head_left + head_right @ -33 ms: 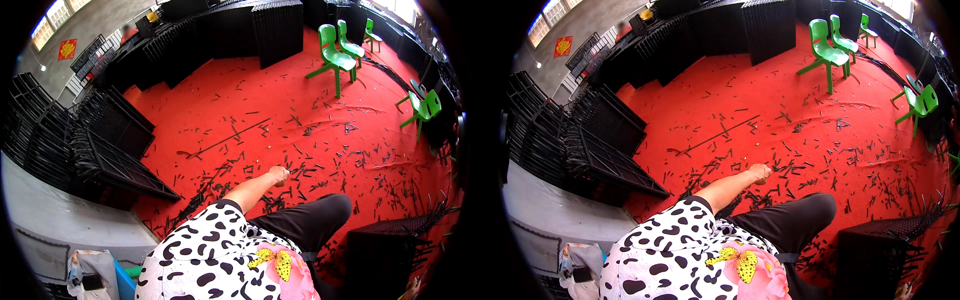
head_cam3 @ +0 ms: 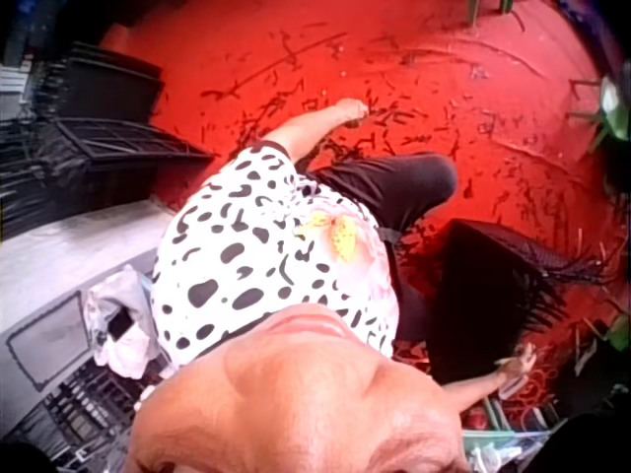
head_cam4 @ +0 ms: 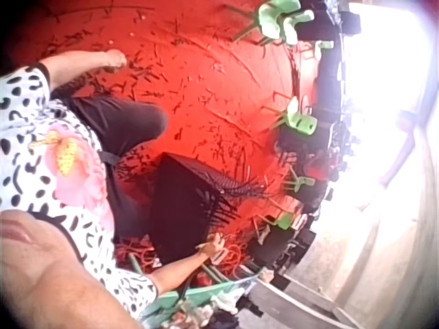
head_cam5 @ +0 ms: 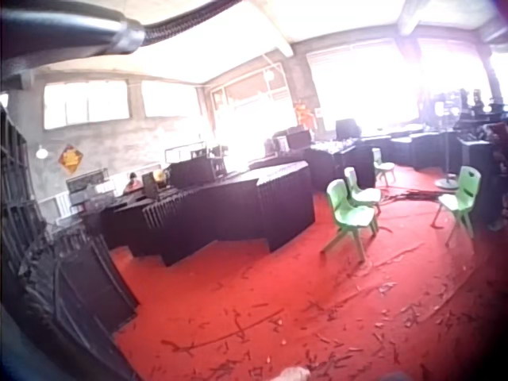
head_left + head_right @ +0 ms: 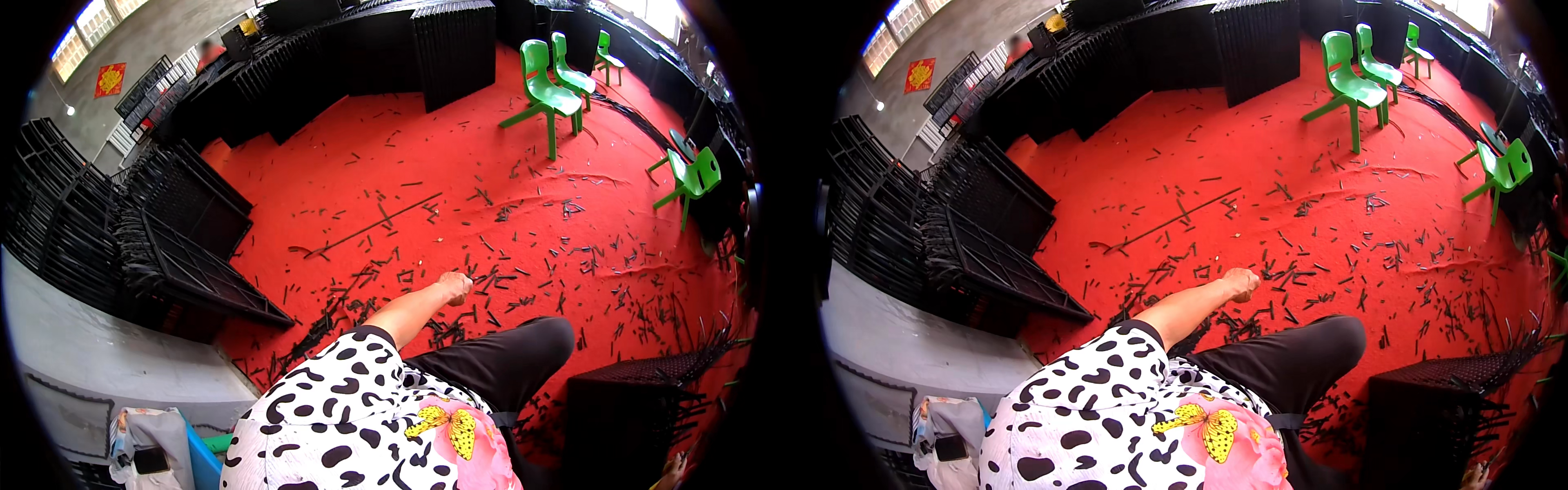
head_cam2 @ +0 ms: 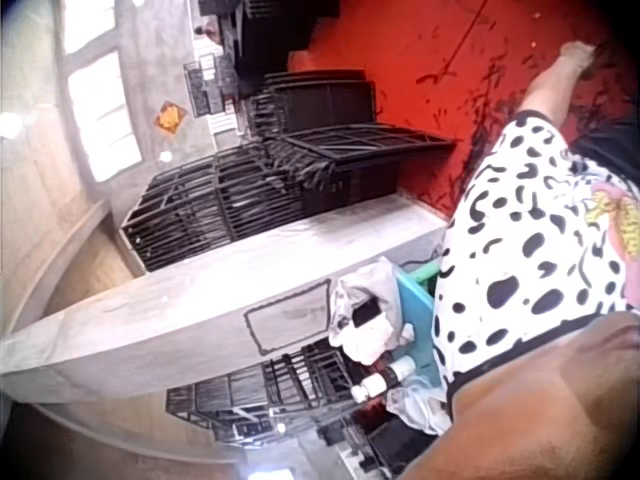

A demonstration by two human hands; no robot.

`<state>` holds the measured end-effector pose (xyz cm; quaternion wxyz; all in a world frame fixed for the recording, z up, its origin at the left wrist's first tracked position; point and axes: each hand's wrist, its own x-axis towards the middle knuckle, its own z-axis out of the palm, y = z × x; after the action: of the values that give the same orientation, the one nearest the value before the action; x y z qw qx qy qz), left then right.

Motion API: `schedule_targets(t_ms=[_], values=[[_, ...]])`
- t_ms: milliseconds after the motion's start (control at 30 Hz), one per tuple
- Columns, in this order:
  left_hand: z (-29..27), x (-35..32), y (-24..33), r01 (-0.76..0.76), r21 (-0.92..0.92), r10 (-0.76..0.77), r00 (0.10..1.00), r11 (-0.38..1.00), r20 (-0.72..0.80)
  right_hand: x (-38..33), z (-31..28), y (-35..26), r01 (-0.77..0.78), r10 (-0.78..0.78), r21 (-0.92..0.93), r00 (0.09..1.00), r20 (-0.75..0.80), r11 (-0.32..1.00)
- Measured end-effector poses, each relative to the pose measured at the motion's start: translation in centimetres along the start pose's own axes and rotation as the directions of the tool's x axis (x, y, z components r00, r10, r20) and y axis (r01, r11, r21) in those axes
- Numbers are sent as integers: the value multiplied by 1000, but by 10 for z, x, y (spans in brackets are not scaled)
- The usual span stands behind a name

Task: The person is assembling a black plastic chair by hand. They insert black plastic strips into the chair's frame and secure them using a pneumatic staple gun. The person also uses pliers to trim excess material from the strips. The task is performed while sitting on a red floor in a workshop environment.

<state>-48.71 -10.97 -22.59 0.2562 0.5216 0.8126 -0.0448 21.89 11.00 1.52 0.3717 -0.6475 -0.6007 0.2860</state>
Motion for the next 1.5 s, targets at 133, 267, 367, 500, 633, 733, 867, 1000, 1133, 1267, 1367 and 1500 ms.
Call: schedule_targets(t_ms=[133,267,367,500,633,733,867,1000,1133,1267,1367,1500], values=[[24,5,-10,-40,-44,36,995,998,-89,3,0,1,9,-9,-18,1000,-4,1000],[21,-3,-13,-36,-51,31,995,998,-97,5,7,3,22,-22,-48,1000,4,999],[11,8,-9,-58,-20,56,995,998,-78,-1,-2,9,6,-6,-49,1000,-8,999],[22,1,-19,-36,-51,29,992,998,-119,12,3,11,22,-21,-37,1000,20,999],[13,-3,-13,-1,-39,0,1000,999,-25,12,1,10,-26,27,-84,1000,14,996],[12,-5,-8,1,-9,-1,1000,1000,-7,11,-1,11,-22,23,-75,1000,9,997],[7,-6,-7,-12,11,11,1000,1000,17,13,-3,16,10,-9,-72,1000,12,997],[8,-1,-5,-29,-19,28,999,999,-34,22,-14,34,99,-94,-123,994,47,987],[18,0,-9,-48,-89,40,995,995,-90,-3,13,-17,-63,70,-129,996,47,990],[11,0,-5,-63,-60,60,997,996,-49,-5,11,-14,-43,43,-6,999,22,999],[13,1,-3,-53,-68,51,998,996,-33,-3,14,-14,-23,21,47,999,30,999],[23,5,-2,-29,-121,22,998,992,-58,-3,16,-15,-8,5,89,999,41,996]])
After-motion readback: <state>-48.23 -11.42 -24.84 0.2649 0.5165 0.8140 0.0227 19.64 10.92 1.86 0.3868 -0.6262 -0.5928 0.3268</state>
